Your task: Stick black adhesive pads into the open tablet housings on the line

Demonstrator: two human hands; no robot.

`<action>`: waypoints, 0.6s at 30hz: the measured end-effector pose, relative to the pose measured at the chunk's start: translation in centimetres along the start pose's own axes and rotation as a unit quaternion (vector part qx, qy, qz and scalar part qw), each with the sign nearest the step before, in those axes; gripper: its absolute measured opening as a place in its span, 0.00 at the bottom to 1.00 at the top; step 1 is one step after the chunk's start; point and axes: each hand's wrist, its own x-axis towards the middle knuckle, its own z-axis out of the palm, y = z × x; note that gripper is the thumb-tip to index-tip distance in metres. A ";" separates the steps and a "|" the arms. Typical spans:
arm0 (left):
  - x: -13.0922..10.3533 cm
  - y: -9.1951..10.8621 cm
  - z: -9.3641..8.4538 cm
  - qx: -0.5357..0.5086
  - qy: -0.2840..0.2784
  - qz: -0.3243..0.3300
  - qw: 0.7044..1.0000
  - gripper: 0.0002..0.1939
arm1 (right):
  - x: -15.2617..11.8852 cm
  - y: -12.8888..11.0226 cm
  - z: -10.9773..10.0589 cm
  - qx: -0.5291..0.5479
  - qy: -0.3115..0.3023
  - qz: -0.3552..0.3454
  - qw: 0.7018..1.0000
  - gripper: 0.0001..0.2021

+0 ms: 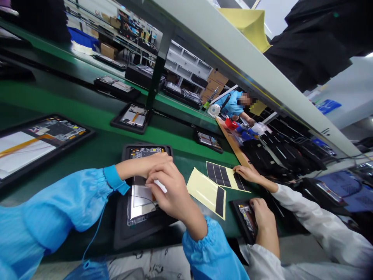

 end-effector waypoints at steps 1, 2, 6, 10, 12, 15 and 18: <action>-0.3 0.3 -0.7 -0.014 -0.005 -0.001 1.000 0.08 | -0.5 -0.2 -0.7 0.012 0.009 0.011 1.000 0.05; -0.5 0.6 -1.5 -0.031 -0.010 -0.002 0.999 0.08 | -1.1 -0.3 -1.4 0.023 0.030 0.031 0.999 0.05; -1.3 0.5 -3.8 -0.107 -0.037 0.008 0.994 0.06 | -3.9 1.1 -4.0 0.033 0.143 0.166 0.975 0.02; -1.0 -0.1 -4.3 -0.152 -0.053 0.000 0.987 0.02 | -6.5 3.1 -3.5 0.044 0.134 0.252 0.957 0.12; -0.7 -0.2 -4.1 -0.165 -0.050 -0.006 0.985 0.06 | -7.2 3.3 -2.2 0.036 0.115 0.259 0.958 0.16; -0.3 -0.7 -3.8 -0.185 -0.047 -0.012 0.982 0.10 | -7.4 3.1 -0.3 0.012 0.125 0.249 0.960 0.10; -0.1 -1.8 -4.0 -0.209 -0.051 -0.022 0.976 0.08 | -7.1 3.0 0.6 -0.008 0.146 0.250 0.957 0.05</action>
